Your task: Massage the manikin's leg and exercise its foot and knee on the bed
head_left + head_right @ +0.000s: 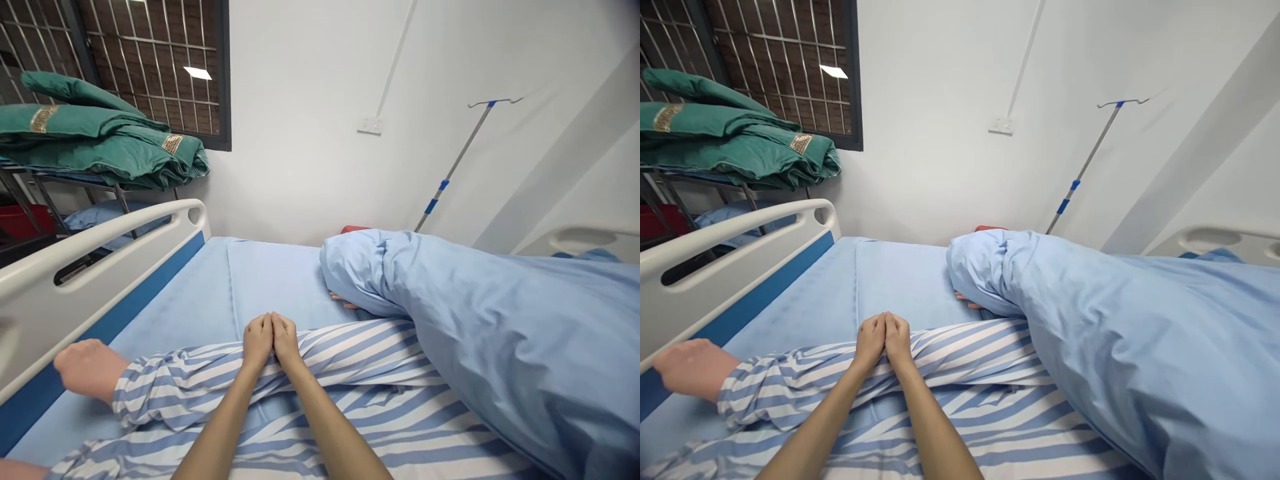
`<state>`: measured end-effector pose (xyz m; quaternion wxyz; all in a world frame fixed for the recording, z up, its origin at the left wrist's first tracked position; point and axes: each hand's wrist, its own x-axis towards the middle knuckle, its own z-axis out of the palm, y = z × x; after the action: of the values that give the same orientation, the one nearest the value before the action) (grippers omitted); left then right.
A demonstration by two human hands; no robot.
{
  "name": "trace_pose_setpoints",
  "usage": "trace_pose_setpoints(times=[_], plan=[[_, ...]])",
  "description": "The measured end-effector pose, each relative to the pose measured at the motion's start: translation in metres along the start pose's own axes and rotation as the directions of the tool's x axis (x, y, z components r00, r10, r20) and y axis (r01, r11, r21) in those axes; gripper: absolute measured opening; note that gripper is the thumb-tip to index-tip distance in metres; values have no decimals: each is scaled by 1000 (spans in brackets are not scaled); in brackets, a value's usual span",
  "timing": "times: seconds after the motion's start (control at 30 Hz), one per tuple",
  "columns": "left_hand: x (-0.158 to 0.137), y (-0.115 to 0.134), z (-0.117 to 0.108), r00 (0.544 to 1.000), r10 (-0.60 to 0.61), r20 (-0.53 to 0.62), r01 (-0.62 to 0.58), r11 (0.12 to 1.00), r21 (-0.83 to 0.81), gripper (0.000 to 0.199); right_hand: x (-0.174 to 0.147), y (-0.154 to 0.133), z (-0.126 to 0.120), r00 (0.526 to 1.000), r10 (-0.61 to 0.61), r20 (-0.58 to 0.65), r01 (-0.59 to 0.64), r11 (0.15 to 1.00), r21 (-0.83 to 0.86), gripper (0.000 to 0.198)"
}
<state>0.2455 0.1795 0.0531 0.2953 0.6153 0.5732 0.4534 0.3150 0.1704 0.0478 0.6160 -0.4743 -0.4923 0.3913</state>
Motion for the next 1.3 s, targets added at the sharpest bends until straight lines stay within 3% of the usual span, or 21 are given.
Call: trace_pose_setpoints(times=[0.17,0.3,0.43,0.57,0.73,1.1,1.3], plan=[[-11,0,-2,999,44,-4,-44,999,-22,41,7,-6,-6,998,-3,70,11,994,-109,38],[-18,1,0,998,56,-33,-54,997,51,42,25,-38,-19,989,-58,134,94,954,-283,43],[-30,6,5,996,44,-76,-31,986,167,42,43,-62,-34,980,-143,137,183,920,-345,43],[-41,10,10,992,66,-103,-32,952,304,40,36,-40,-49,987,-134,91,160,894,-418,42],[-44,12,11,992,96,-79,-62,933,353,40,9,-4,-58,988,-154,16,145,888,-436,41],[-44,15,9,997,80,-6,-72,924,377,39,-14,-13,-56,984,-170,55,177,897,-404,40],[-25,22,6,989,68,132,-106,946,308,40,-22,-14,-60,984,-162,78,179,917,-356,39]])
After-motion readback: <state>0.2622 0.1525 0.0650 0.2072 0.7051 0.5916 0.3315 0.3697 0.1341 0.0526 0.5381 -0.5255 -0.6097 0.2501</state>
